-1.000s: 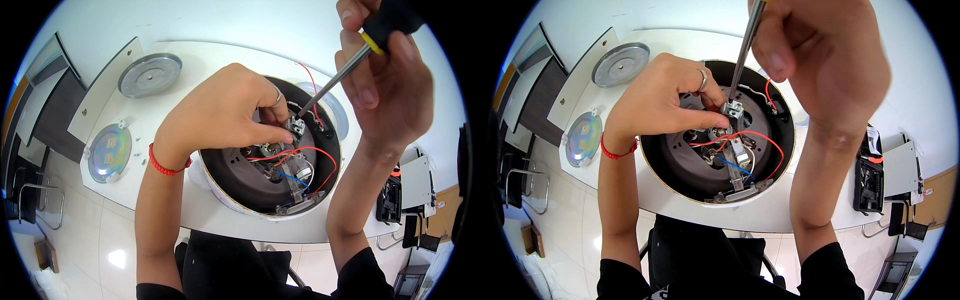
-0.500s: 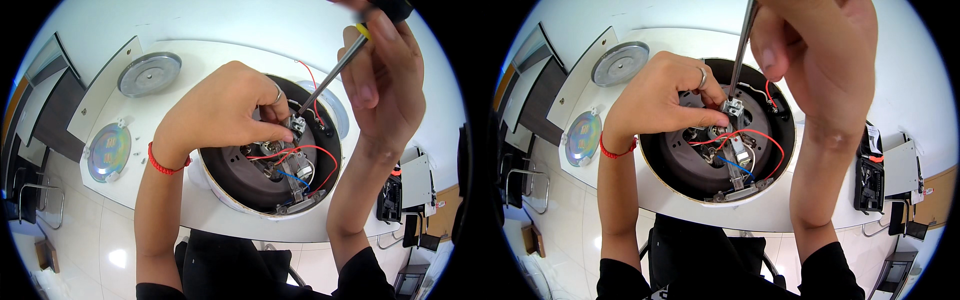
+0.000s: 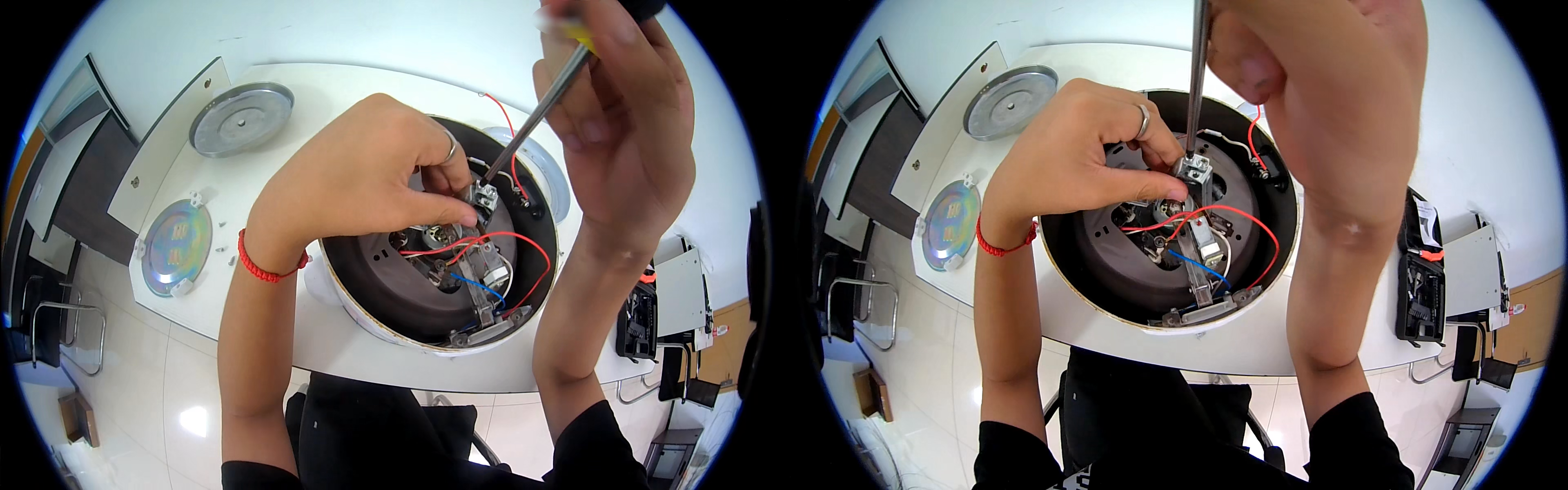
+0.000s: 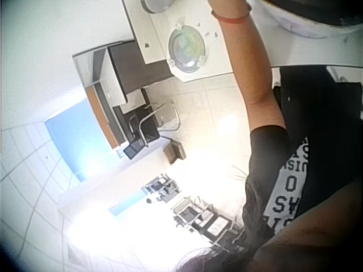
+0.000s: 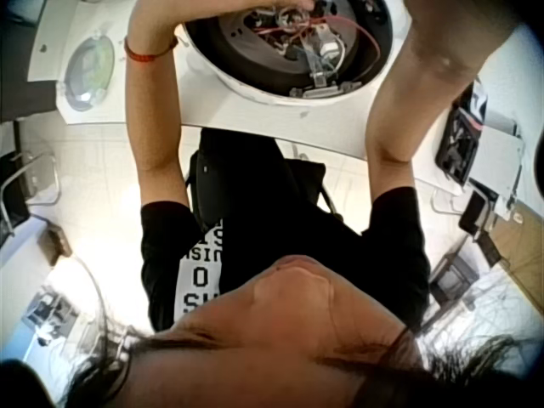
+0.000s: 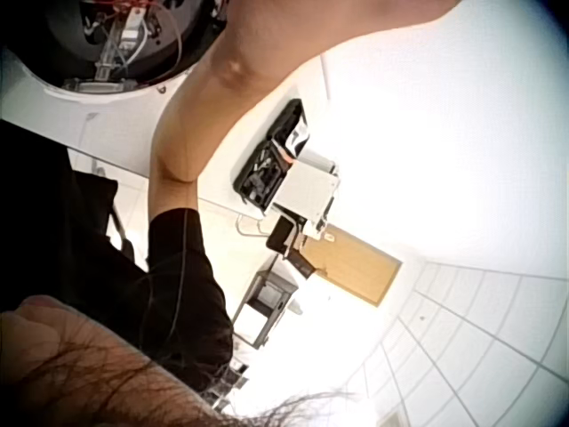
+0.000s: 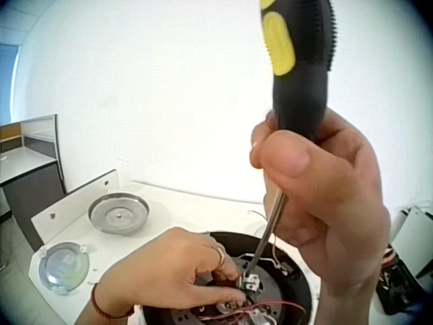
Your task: The person uses a screwdriver to tighten screws on a small white component inside a cylindrical device. They then use the screwdriver to adjust a metal bracket and secure the component within the device.
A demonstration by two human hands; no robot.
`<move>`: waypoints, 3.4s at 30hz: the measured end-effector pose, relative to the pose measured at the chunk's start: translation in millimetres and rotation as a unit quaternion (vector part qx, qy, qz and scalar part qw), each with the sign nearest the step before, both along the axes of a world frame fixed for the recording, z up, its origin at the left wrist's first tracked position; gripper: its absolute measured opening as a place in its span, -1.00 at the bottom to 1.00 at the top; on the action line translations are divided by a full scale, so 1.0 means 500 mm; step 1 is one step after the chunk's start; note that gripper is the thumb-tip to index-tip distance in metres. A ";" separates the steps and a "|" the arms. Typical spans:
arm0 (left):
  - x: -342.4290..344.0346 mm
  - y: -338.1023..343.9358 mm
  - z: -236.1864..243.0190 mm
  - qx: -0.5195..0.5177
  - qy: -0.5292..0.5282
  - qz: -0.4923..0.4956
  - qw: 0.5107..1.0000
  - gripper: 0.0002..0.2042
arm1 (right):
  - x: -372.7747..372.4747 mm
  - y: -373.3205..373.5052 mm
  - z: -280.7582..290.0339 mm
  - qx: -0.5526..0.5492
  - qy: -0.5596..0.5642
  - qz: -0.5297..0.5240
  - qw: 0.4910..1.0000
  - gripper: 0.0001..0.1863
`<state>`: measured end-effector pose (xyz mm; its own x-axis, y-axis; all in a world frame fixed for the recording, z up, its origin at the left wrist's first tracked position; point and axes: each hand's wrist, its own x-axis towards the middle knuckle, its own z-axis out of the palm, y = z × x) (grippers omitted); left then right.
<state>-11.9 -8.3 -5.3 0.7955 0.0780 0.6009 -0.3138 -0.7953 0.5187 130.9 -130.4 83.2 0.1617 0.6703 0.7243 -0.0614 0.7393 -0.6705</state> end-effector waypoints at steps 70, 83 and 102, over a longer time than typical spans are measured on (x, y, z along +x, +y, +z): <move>0.000 -0.016 0.004 0.051 -0.047 0.055 0.996 -0.74 | 0.008 0.018 -0.002 0.038 -0.051 -0.047 0.997 -0.57; 0.000 -0.018 0.003 0.052 -0.049 0.054 0.996 -0.74 | -0.006 -0.003 -0.001 -0.003 0.004 -0.027 1.000 -0.51; -0.002 -0.027 0.015 0.075 -0.031 0.077 0.994 -0.75 | 0.046 -0.010 0.004 0.021 -0.125 0.028 0.992 -0.63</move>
